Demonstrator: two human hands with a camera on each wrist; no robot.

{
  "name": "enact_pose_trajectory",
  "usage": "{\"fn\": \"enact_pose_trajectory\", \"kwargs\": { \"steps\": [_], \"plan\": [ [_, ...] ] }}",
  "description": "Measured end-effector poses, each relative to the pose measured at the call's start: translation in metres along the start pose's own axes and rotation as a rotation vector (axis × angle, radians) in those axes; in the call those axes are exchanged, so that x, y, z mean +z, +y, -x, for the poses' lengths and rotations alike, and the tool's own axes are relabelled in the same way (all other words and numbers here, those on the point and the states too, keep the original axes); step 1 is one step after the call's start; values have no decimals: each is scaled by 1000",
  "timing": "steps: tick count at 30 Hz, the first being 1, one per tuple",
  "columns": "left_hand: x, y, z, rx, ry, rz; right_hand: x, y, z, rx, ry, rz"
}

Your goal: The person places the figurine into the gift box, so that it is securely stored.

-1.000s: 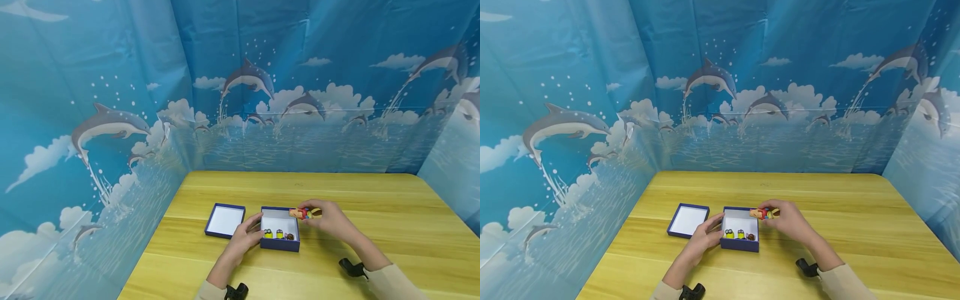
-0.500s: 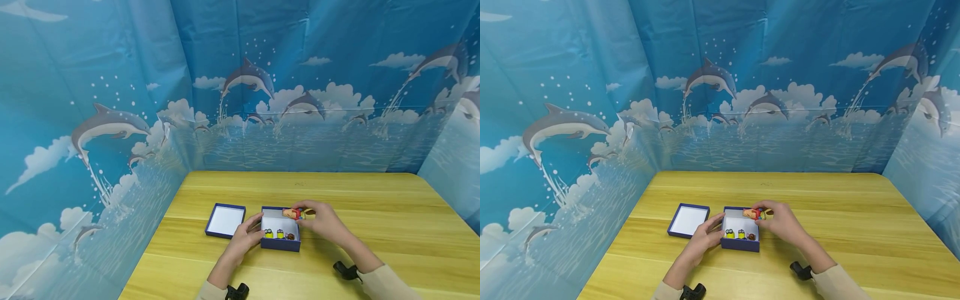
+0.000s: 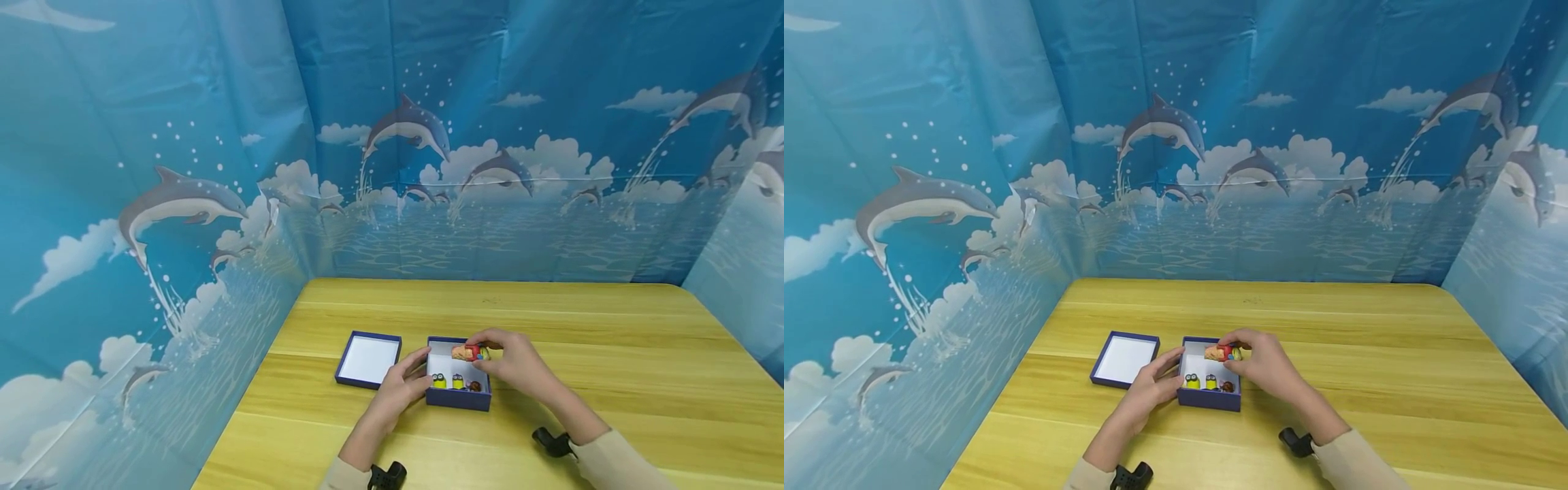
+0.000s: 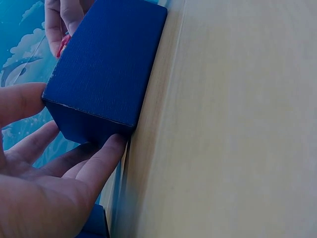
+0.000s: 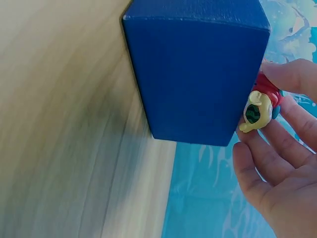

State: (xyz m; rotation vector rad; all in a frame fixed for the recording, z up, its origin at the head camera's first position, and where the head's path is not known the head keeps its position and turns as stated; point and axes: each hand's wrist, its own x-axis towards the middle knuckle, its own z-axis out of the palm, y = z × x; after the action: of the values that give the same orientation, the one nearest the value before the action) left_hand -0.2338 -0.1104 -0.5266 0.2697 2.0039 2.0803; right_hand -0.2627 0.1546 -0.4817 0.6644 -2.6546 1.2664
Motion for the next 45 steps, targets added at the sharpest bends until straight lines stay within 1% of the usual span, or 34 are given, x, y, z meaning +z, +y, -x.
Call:
{"fn": "enact_pose_trajectory", "kwargs": {
  "steps": [7, 14, 16, 22, 27, 38, 45],
  "plan": [
    [-1, -1, 1, -1, -6, 12, 7, -1, -3, -18, -6, 4],
    [-2, -1, 2, 3, -9, 1, 10, -6, -6, -30, -18, -21],
    [-2, -1, 2, 1, -9, 0, 12, -6, -6, -32, -18, -13],
    [-1, 0, 3, 4, -13, -3, 20, -8, -8, -24, 1, 39],
    [-1, 1, 3, 1, -17, -3, 26, -5, -10, -27, 1, 86],
    [-1, 1, 2, 5, -19, -5, 33, -4, -16, -29, -31, 193],
    [0, 3, 3, 2, -16, 3, 35, -5, -18, -45, -45, 229]
  ]
}}
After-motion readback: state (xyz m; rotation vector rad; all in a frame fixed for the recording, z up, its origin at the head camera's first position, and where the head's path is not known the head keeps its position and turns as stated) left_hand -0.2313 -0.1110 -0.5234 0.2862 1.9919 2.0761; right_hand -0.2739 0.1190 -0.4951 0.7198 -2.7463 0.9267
